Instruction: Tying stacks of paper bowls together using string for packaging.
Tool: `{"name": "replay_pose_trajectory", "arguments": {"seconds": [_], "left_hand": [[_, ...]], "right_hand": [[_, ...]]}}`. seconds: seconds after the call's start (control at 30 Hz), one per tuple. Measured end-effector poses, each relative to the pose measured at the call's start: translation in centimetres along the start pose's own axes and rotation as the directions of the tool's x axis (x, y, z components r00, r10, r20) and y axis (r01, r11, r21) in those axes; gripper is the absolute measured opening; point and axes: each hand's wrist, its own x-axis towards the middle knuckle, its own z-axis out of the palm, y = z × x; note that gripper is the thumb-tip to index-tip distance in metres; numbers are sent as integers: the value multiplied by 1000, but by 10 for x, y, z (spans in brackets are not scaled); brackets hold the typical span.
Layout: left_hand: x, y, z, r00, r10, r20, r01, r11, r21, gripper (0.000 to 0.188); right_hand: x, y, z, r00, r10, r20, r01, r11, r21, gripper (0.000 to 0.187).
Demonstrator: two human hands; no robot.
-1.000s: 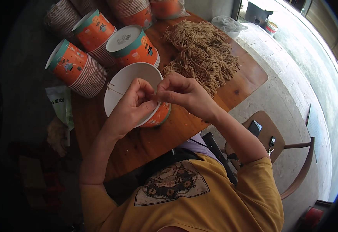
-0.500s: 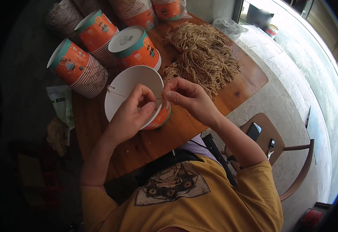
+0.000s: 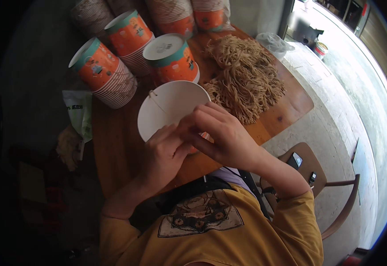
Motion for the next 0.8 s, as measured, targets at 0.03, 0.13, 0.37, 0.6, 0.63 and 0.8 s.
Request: {"name": "replay_pose_trajectory", "arguments": {"seconds": [0.03, 0.13, 0.37, 0.6, 0.63, 0.8], "left_hand": [[-5, -1, -1, 1000, -3, -12, 3, 1000, 13, 17], [-14, -2, -3, 1000, -7, 6, 6, 998, 66, 18], [-7, -34, -56, 975, 3, -223, 30, 989, 146, 31], [39, -118, -164, 824, -539, -172, 269, 640, -720, 26], [41, -139, -183, 804, -571, -166, 273, 603, -750, 24], [86, -209, -289, 890, -424, -169, 58, 472, -879, 30]], "right_hand": [[-1, -1, 0, 999, -36, 11, 36, 998, -58, 17], [0, -14, -2, 999, -42, -15, 41, 998, -39, 16], [30, 9, 3, 968, 247, -36, -229, 937, 262, 22], [80, 23, 34, 963, -213, 163, 170, 955, 243, 78], [97, 24, 49, 978, -172, 123, 138, 960, 246, 78], [218, 27, 80, 978, -63, -201, 139, 910, 392, 46]]}}
